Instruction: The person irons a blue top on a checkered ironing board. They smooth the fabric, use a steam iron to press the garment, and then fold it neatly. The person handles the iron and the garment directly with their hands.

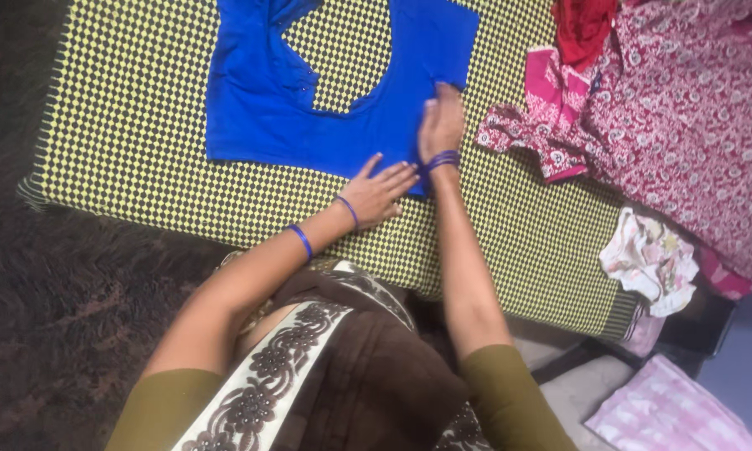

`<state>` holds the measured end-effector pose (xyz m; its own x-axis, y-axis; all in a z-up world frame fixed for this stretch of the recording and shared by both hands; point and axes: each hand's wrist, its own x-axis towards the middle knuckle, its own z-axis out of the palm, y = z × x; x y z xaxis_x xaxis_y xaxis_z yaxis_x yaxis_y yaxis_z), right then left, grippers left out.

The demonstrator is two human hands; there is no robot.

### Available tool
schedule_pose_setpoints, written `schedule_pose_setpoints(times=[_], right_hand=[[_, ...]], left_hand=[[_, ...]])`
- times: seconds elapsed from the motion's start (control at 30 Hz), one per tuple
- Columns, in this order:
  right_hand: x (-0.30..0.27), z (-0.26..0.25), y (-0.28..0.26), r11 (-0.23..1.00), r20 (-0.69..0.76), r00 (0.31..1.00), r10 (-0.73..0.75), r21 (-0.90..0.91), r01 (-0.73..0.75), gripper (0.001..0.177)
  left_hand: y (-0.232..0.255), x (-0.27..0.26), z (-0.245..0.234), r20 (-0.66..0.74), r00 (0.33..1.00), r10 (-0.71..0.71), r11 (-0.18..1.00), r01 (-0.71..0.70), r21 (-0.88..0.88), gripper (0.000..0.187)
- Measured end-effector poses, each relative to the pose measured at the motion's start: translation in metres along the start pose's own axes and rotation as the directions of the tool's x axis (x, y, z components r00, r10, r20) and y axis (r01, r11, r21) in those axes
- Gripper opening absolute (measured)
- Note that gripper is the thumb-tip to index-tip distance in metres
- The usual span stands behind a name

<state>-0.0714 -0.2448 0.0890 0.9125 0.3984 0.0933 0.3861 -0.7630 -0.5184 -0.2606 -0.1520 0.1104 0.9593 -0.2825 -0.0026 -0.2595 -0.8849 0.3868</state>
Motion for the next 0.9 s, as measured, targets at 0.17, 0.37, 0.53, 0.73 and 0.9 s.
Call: schedule_pose_setpoints(times=[0.17, 0.37, 0.53, 0.73, 0.9], right_hand=[[0.053, -0.026, 0.048, 0.614, 0.277, 0.753, 0.596, 0.448, -0.65, 0.05], [0.101, 0.022, 0.11, 0.327, 0.368, 0.833, 0.413, 0.794, -0.512, 0.019], [0.132, 0.03, 0.12, 0.821, 0.078, 0.932, 0.353, 0.453, -0.349, 0.023], [0.125, 0.043, 0.112, 0.947, -0.046, 0.988, 0.144, 0.295, -0.125, 0.018], [0.125, 0.031, 0.122, 0.945, -0.04, 0.998, -0.055, 0.32, 0.065, 0.022]], left_hand=[[0.031, 0.027, 0.02, -0.09, 0.99, -0.11, 0.983, 0.095, -0.159, 0.068], [0.04, 0.036, 0.029, -0.198, 0.965, -0.171, 0.976, 0.138, -0.167, 0.073], [0.041, 0.031, 0.023, -0.073, 0.968, -0.239, 0.928, 0.205, -0.311, 0.086], [0.041, 0.025, 0.029, -0.003, 0.977, -0.214, 0.939, 0.204, -0.278, 0.081], [0.047, 0.02, 0.031, 0.052, 0.981, -0.188, 0.969, 0.194, -0.156, 0.081]])
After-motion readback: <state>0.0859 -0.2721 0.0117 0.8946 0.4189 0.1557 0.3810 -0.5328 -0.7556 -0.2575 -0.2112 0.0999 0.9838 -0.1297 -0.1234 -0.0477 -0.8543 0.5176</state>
